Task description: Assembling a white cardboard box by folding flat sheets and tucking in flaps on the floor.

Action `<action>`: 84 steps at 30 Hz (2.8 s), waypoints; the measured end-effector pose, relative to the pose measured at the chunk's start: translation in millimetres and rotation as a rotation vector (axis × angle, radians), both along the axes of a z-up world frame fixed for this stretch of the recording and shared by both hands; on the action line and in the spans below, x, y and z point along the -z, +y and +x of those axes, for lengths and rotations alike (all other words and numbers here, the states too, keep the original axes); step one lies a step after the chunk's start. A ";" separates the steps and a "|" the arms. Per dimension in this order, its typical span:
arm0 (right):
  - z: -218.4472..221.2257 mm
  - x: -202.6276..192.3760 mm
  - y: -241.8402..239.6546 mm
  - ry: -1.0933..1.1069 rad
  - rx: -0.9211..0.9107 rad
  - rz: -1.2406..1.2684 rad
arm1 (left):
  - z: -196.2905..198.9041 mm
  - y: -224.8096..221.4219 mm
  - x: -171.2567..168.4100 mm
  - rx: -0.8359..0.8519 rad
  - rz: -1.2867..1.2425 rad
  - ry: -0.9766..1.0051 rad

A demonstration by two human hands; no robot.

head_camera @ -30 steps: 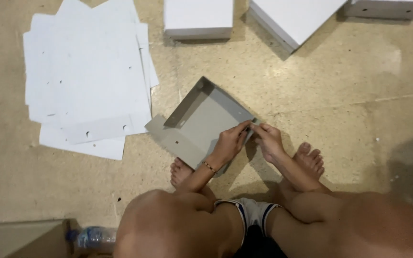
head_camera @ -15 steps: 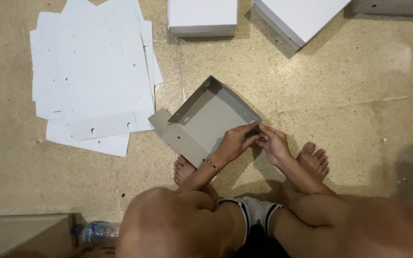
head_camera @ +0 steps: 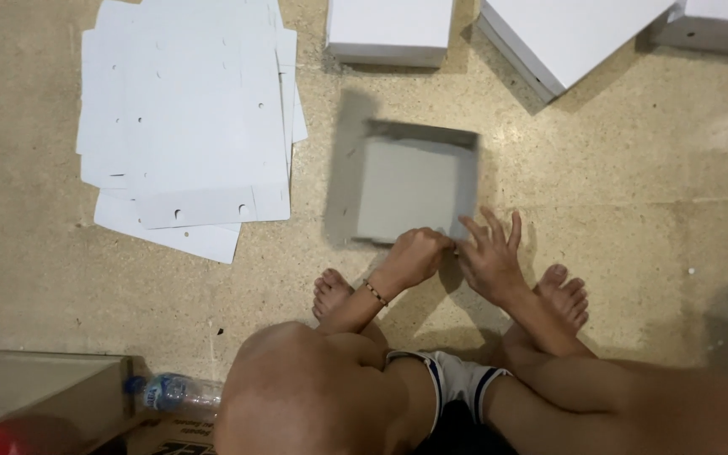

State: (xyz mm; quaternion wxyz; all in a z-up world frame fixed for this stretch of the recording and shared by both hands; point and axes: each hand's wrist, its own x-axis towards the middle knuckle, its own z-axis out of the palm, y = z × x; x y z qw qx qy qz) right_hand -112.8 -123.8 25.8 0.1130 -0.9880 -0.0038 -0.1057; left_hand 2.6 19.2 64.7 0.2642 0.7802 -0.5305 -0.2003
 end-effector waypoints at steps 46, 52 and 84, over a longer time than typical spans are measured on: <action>-23.3 -41.7 -28.6 0.329 -0.031 0.718 | 20.4 54.8 -13.5 -0.245 -0.278 -0.050; -37.0 -9.5 -33.5 0.475 -0.359 0.232 | -20.9 61.8 6.7 0.014 -0.176 -0.027; 48.1 1.1 -15.2 0.040 -0.042 0.623 | 14.4 11.4 17.0 -0.447 -0.194 0.165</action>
